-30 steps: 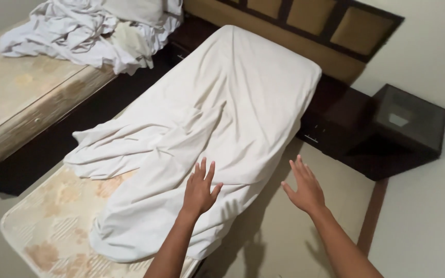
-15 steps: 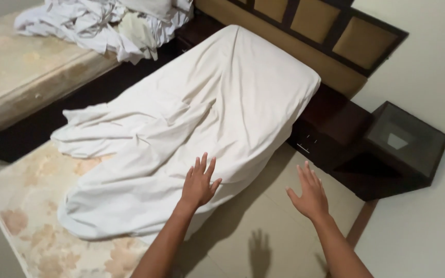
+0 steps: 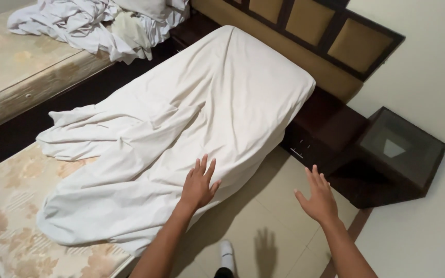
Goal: The person spreads a white fitted sheet over a mattress, smoothing the fabric and tucking the edges under the mattress by hand. The person moves around the bed to adjust the sheet on all sides.
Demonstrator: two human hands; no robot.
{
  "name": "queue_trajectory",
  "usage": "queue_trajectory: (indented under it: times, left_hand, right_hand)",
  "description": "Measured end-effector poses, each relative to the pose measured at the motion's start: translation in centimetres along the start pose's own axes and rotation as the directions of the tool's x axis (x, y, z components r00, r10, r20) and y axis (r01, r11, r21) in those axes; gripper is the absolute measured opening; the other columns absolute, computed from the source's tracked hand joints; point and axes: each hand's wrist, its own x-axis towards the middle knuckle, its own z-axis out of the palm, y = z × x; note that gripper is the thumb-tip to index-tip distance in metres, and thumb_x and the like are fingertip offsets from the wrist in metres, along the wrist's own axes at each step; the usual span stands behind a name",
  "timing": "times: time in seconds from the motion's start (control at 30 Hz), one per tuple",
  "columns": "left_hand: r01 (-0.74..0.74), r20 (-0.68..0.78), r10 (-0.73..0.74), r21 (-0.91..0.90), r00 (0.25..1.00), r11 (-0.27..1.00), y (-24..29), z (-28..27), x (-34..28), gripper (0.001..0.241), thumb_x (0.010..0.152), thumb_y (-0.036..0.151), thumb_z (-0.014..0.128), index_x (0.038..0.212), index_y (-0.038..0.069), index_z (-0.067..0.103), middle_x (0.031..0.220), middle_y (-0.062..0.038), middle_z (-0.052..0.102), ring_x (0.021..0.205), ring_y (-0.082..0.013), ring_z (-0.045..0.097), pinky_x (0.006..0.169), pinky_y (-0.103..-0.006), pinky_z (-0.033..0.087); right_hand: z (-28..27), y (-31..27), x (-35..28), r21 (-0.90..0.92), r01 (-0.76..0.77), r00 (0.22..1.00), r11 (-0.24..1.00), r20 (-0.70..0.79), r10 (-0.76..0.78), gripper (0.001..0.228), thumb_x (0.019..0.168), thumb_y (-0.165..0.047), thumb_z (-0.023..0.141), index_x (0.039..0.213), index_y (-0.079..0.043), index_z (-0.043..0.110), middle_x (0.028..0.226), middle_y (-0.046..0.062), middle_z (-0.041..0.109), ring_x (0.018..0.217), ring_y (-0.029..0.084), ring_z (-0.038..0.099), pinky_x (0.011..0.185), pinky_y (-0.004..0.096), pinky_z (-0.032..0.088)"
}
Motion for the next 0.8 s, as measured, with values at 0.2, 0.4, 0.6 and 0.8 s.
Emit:
queue_trajectory:
  times: [0.2,0.4,0.6,0.8]
  left_hand:
    - [0.023,0.002,-0.023,-0.026,1.000,0.999,-0.5,3.4,4.9,0.076,0.094,0.040,0.065,0.158,0.015,0.033,0.166,-0.020,0.022,0.150,-0.0446,0.028,0.115,-0.0539,0.031]
    - [0.098,0.063,-0.098,0.004,0.993,0.995,-4.2,8.4,9.8,0.074,0.095,0.042,0.064,0.158,0.015,0.034,0.167,-0.019,0.023,0.150,-0.0436,0.028,0.117,-0.0528,0.031]
    - [0.230,0.160,-0.238,0.068,0.958,0.971,-8.8,11.5,11.1,0.075,0.097,0.046,0.060,0.158,0.012,0.032,0.166,-0.021,0.021,0.151,-0.0437,0.025,0.117,-0.0527,0.030]
    - [0.370,0.241,-0.384,0.104,0.891,0.923,-13.3,15.3,9.6,0.075,0.097,0.043,0.059,0.159,0.013,0.030,0.168,-0.020,0.021,0.152,-0.0421,0.025,0.119,-0.0507,0.029]
  right_hand:
    - [2.1,2.1,6.4,-0.005,0.064,0.998,0.998,0.014,-0.064,0.084,0.089,-0.046,0.065,0.160,-0.021,0.029,0.171,0.004,0.018,0.155,0.029,0.023,0.125,0.046,0.022]
    - [5.2,1.8,13.8,-0.025,0.146,0.985,0.989,0.094,-0.143,0.085,0.088,-0.043,0.067,0.160,-0.019,0.029,0.171,0.006,0.018,0.155,0.031,0.024,0.125,0.047,0.021]
    - [9.4,-0.2,20.2,-0.032,0.227,0.951,0.973,0.223,-0.215,0.086,0.088,-0.043,0.067,0.160,-0.021,0.027,0.171,0.005,0.017,0.155,0.030,0.021,0.125,0.045,0.020]
    - [15.7,-3.4,24.4,-0.022,0.309,0.896,0.951,0.342,-0.283,0.084,0.089,-0.044,0.066,0.160,-0.021,0.026,0.171,0.004,0.017,0.155,0.029,0.020,0.126,0.045,0.018]
